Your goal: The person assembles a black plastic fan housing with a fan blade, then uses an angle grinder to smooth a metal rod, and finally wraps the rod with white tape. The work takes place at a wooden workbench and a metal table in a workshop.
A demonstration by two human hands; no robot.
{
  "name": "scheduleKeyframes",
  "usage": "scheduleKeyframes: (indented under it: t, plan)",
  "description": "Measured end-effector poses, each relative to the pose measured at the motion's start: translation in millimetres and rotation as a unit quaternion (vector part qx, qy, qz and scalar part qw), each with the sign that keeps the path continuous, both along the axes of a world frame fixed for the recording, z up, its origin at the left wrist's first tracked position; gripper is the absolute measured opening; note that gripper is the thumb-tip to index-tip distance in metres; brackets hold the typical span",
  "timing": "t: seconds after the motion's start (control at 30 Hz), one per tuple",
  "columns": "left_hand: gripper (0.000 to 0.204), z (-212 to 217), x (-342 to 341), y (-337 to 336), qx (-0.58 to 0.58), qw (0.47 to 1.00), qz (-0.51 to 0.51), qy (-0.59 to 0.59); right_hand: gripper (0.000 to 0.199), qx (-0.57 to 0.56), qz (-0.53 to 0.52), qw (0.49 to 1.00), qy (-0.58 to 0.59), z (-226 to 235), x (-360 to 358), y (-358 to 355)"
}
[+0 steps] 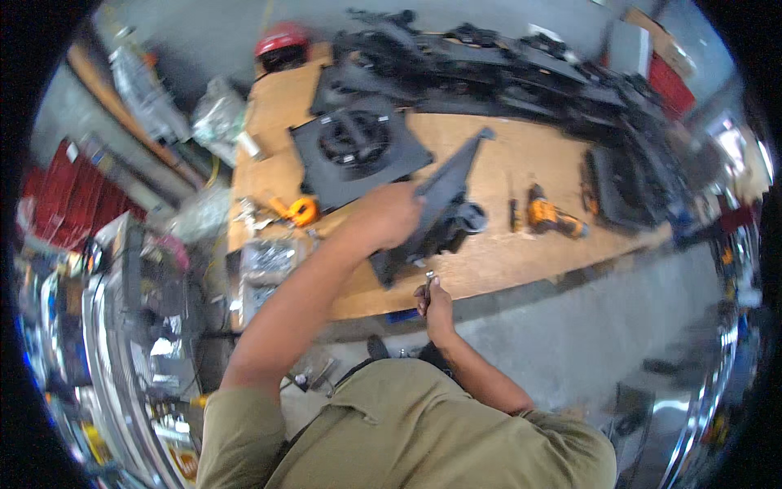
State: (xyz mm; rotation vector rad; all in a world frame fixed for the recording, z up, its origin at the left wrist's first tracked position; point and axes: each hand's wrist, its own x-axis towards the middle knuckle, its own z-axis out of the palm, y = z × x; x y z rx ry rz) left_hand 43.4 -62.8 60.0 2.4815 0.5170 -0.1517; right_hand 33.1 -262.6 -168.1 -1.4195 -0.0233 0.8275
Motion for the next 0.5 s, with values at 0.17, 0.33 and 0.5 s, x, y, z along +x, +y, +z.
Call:
scheduleKeyframes:
  t: [0.17,0.33,0.5]
  plan:
    - [0.043,-3,-1,-4,0.039,0.999,0.0,-0.026,0.032,-0.122,0.0,0.87,-0.478,47,124,-69]
    - [0.041,7,-3,-11,0.066,0.997,0.007,-0.035,0.025,-0.175,0.238,0.67,-0.681,124,241,-48]
    - [0.043,27,5,-19,0.131,0.987,0.036,0.083,0.028,-0.098,0.311,0.539,-0.777,163,265,-4]
